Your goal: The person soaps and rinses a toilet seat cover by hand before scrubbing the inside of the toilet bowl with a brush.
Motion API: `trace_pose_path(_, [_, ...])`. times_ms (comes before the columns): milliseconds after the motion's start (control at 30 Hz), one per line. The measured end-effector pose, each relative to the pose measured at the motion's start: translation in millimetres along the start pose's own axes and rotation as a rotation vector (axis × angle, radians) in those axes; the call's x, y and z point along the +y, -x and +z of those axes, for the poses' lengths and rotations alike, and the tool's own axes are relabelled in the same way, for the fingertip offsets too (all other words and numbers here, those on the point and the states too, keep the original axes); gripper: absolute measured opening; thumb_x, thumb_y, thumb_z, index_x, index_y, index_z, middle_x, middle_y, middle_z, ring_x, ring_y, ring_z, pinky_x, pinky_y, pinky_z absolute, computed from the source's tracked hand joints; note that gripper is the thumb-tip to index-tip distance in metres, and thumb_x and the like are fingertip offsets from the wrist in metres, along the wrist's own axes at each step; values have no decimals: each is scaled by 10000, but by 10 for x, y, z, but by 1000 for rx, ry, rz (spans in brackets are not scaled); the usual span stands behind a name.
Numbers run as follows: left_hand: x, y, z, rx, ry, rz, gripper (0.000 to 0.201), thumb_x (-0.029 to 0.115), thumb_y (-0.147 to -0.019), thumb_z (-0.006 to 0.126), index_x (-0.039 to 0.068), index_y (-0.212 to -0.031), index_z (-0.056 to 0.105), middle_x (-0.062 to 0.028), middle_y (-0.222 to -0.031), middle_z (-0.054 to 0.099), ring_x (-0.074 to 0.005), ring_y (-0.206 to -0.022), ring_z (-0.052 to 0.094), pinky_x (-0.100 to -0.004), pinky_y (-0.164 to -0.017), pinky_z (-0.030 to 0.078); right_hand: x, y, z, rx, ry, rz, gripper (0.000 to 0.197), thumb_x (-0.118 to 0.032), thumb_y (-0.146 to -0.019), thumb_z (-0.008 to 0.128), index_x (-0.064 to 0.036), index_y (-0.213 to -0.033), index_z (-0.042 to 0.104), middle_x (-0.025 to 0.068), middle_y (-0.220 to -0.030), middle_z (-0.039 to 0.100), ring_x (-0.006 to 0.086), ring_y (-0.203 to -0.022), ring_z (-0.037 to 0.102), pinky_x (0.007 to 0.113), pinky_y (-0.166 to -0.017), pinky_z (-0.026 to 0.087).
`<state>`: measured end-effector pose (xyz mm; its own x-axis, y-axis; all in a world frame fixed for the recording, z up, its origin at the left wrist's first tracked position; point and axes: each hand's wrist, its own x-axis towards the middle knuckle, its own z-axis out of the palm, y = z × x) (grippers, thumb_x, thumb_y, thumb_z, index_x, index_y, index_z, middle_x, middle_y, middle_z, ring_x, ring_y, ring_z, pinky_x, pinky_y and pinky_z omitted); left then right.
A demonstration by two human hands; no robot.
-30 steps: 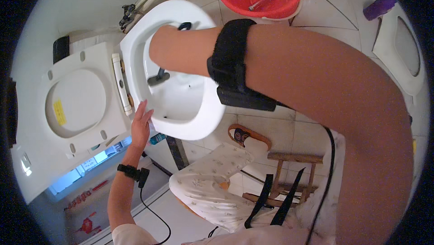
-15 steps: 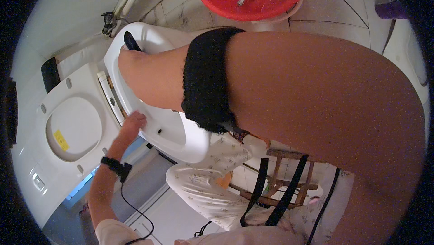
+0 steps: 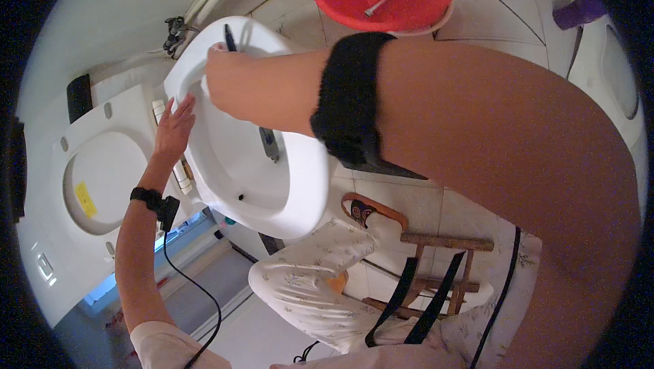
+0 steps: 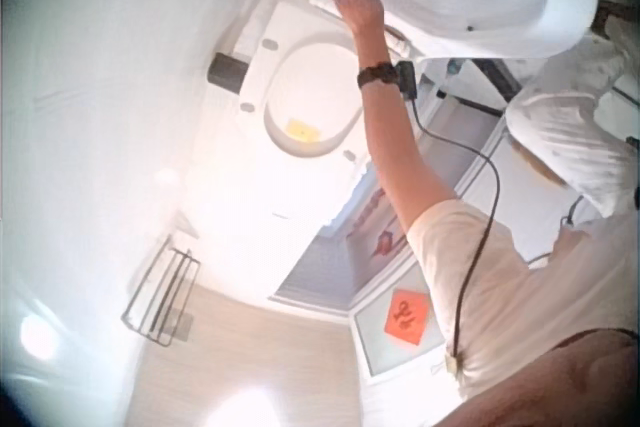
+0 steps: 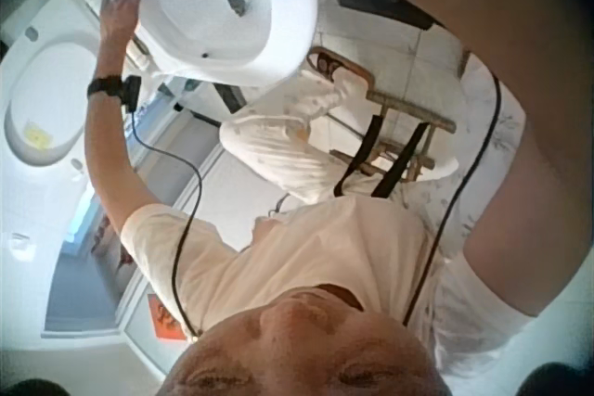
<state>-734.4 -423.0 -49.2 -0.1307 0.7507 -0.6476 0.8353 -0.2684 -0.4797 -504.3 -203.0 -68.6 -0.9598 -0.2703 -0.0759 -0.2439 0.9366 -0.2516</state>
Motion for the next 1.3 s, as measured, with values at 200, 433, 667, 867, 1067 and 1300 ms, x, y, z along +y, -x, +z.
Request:
trace_pose_path(200, [655, -156, 117, 232, 779, -642, 170, -24, -767, 462, -31, -896, 572, -111, -1039, 547, -236, -1033, 495, -326, -851, 427, -10, 63, 51, 97, 211, -29, 114, -61, -691, 520, -64, -614, 604, 85, -607, 576, 228, -657, 572, 356, -850, 364])
trace_pose_path(433, [849, -470, 235, 470, 1641, -1101, 410, 184, -872, 459, -47, -1192, 347, -97, -947, 572, -187, -856, 556, -252, -805, 433, -34, -39, 335, 264, 289, -33, 102, -73, -662, 547, -112, -584, 599, 53, -602, 576, 192, -641, 569, 341, -924, 297])
trace_pose_path(667, [652, -587, 216, 144, 758, -1052, 595, 134, -819, 423, 16, -1328, 138, -139, -884, 623, -257, -807, 609, -375, -735, 460, 67, -102, 534, 506, 297, -75, 87, -41, -660, 545, -102, -608, 581, 49, -591, 568, 193, -614, 567, 330, -933, 307])
trace_pose_path(867, [219, -523, 65, -349, 107, -828, 616, 143, -808, 382, 71, -1358, 113, -118, -979, 612, -225, -847, 615, -358, -670, 481, 69, 78, 422, 531, 298, -97, 86, -42, -659, 546, -102, -608, 580, 49, -590, 568, 193, -613, 567, 331, -929, 310])
trace_pose_path(1067, [283, -470, 413, -569, -172, -656, 554, 178, -828, 374, 73, -1341, 193, -87, -934, 624, -215, -804, 625, -354, -607, 488, 150, 35, 540, 553, 254, -82, 84, -43, -659, 547, -102, -608, 579, 49, -590, 568, 193, -612, 567, 332, -926, 312])
trace_pose_path(1300, [170, -672, 86, -495, -139, -714, 667, 163, -750, 490, 85, -1345, 198, -73, -1021, 601, -215, -764, 617, -391, -514, 444, 171, 83, 719, 561, 255, -77, 83, -45, -658, 548, -103, -607, 578, 50, -590, 568, 193, -612, 567, 332, -922, 315])
